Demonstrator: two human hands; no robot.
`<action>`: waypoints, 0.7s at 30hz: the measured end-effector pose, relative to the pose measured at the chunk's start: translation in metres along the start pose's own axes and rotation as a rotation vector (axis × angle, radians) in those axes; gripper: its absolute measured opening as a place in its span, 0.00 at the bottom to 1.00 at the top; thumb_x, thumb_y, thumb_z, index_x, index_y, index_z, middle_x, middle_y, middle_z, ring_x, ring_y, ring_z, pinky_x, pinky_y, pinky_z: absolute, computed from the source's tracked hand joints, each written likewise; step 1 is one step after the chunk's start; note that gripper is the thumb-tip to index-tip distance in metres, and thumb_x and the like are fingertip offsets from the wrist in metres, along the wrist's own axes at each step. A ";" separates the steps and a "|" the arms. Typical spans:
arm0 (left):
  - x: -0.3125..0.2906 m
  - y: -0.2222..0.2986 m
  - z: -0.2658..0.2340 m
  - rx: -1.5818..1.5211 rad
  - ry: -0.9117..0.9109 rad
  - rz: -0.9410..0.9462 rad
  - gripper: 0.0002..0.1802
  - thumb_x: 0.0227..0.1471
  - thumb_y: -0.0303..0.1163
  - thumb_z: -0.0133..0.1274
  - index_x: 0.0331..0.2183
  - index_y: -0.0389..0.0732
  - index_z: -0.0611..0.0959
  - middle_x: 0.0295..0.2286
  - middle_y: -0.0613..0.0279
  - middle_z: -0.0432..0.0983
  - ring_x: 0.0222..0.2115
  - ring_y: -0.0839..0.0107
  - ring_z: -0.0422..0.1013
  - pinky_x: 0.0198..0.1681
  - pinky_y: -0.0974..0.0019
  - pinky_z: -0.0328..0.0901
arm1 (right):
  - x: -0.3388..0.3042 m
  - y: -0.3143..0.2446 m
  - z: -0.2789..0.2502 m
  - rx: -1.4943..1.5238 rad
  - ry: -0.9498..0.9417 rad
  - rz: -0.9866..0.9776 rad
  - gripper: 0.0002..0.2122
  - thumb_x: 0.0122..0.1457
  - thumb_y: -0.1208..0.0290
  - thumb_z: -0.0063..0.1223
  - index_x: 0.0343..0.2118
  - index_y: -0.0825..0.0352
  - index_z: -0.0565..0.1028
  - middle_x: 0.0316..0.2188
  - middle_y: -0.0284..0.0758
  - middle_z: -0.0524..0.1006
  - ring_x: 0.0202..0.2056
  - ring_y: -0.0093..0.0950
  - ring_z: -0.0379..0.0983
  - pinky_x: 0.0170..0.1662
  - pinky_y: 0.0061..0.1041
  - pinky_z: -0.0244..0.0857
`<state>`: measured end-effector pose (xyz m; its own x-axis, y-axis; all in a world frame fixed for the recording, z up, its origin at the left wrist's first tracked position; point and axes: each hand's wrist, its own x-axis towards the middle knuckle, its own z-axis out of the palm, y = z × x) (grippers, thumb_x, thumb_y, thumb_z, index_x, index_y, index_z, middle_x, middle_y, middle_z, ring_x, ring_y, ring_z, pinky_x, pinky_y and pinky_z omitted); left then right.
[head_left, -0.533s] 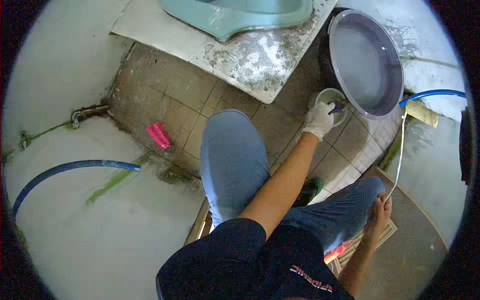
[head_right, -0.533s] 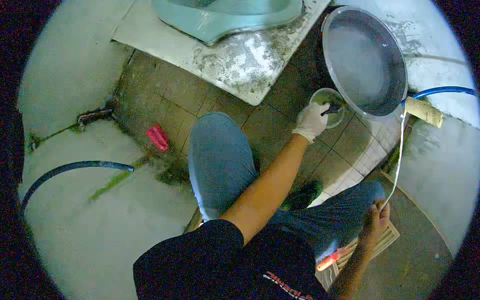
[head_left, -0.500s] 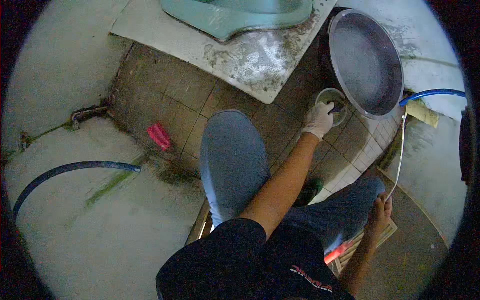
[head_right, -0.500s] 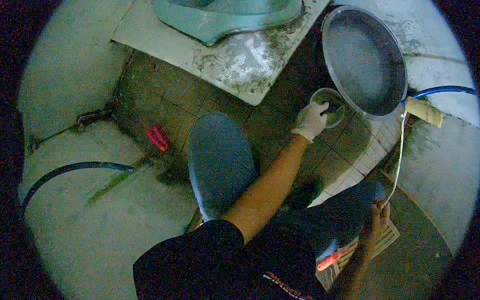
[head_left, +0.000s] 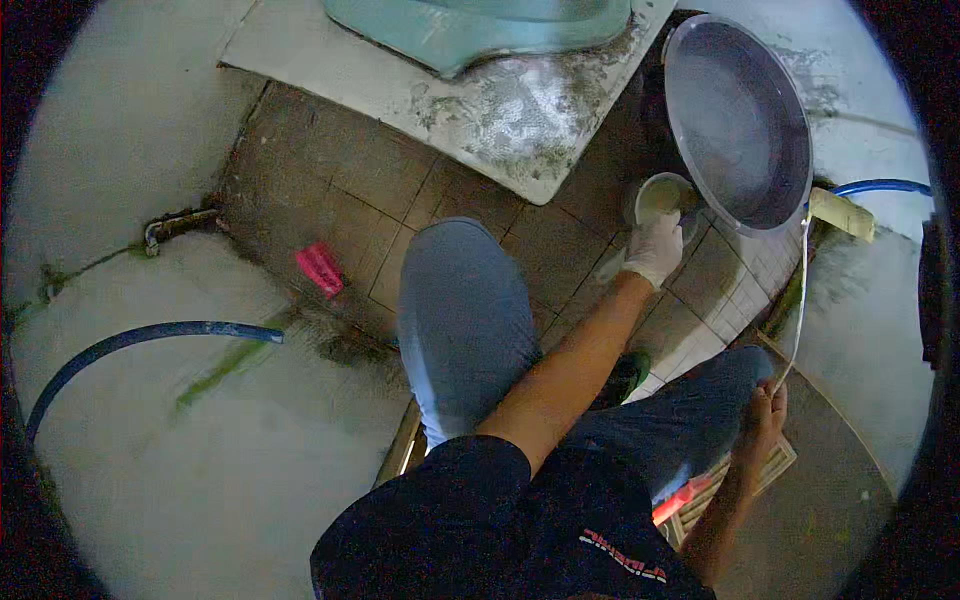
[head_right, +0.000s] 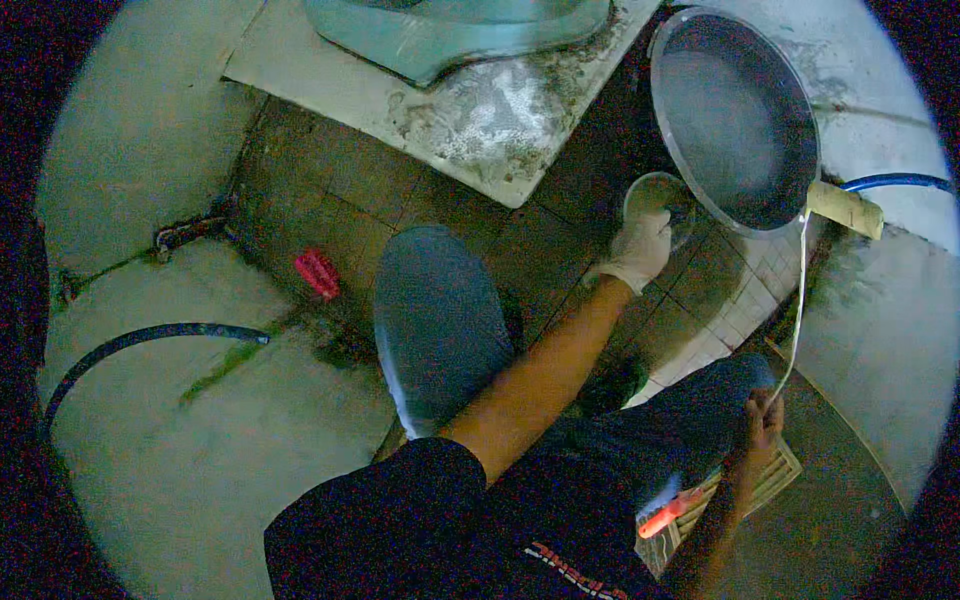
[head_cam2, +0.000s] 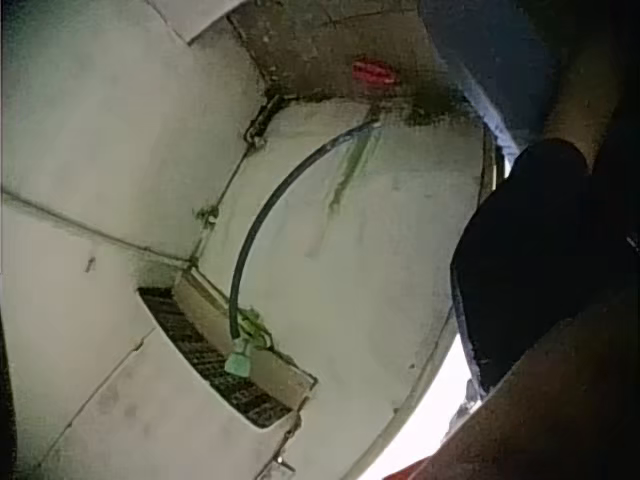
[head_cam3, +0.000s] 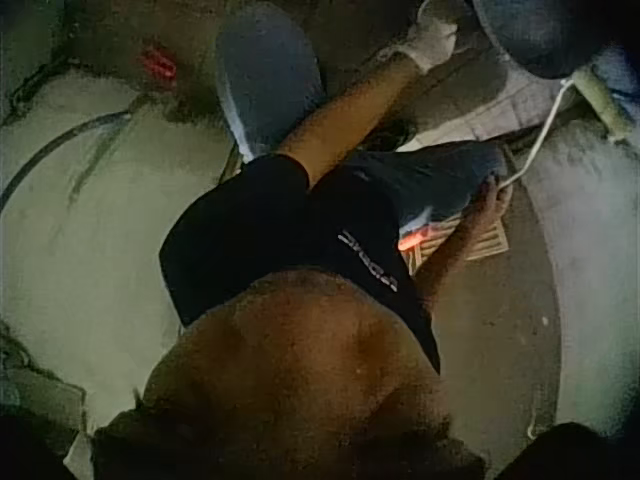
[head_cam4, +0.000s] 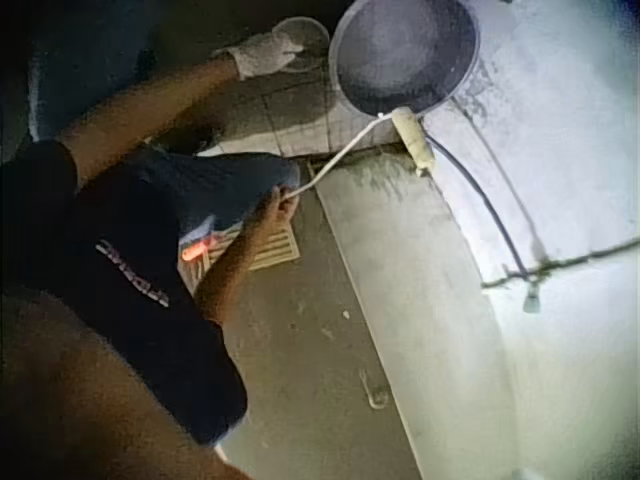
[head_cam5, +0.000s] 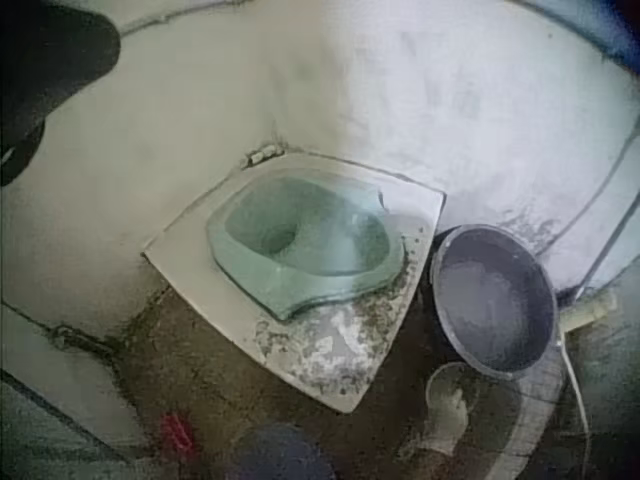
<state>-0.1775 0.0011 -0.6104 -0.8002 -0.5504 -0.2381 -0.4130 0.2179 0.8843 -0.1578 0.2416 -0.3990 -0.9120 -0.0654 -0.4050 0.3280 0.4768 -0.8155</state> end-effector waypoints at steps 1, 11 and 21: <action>0.000 0.000 0.002 -0.020 -0.037 -0.005 0.15 0.51 0.36 0.43 0.37 0.39 0.78 0.30 0.45 0.75 0.32 0.47 0.72 0.36 0.50 0.66 | 0.001 0.000 -0.001 -0.038 0.010 -0.018 0.05 0.55 0.71 0.49 0.32 0.60 0.65 0.20 0.19 0.59 0.18 0.09 0.51 0.20 0.10 0.44; 0.010 0.007 -0.021 -0.009 -0.368 -0.086 0.20 0.45 0.37 0.45 0.40 0.42 0.81 0.36 0.47 0.75 0.39 0.51 0.71 0.46 0.58 0.64 | 0.007 0.017 -0.017 -0.002 -0.049 -0.075 0.07 0.55 0.70 0.50 0.35 0.62 0.67 0.18 0.19 0.59 0.17 0.09 0.52 0.19 0.11 0.45; 0.015 0.012 -0.033 0.174 -0.032 0.025 0.17 0.46 0.35 0.48 0.40 0.45 0.80 0.33 0.50 0.75 0.34 0.51 0.72 0.37 0.53 0.66 | -0.003 -0.002 -0.011 -0.079 0.047 0.105 0.07 0.56 0.70 0.48 0.37 0.62 0.68 0.19 0.20 0.59 0.19 0.11 0.53 0.22 0.11 0.45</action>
<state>-0.1804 -0.0311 -0.5897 -0.8234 -0.5180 -0.2315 -0.4595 0.3693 0.8078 -0.1578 0.2501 -0.3916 -0.8846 0.0287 -0.4655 0.4038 0.5465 -0.7337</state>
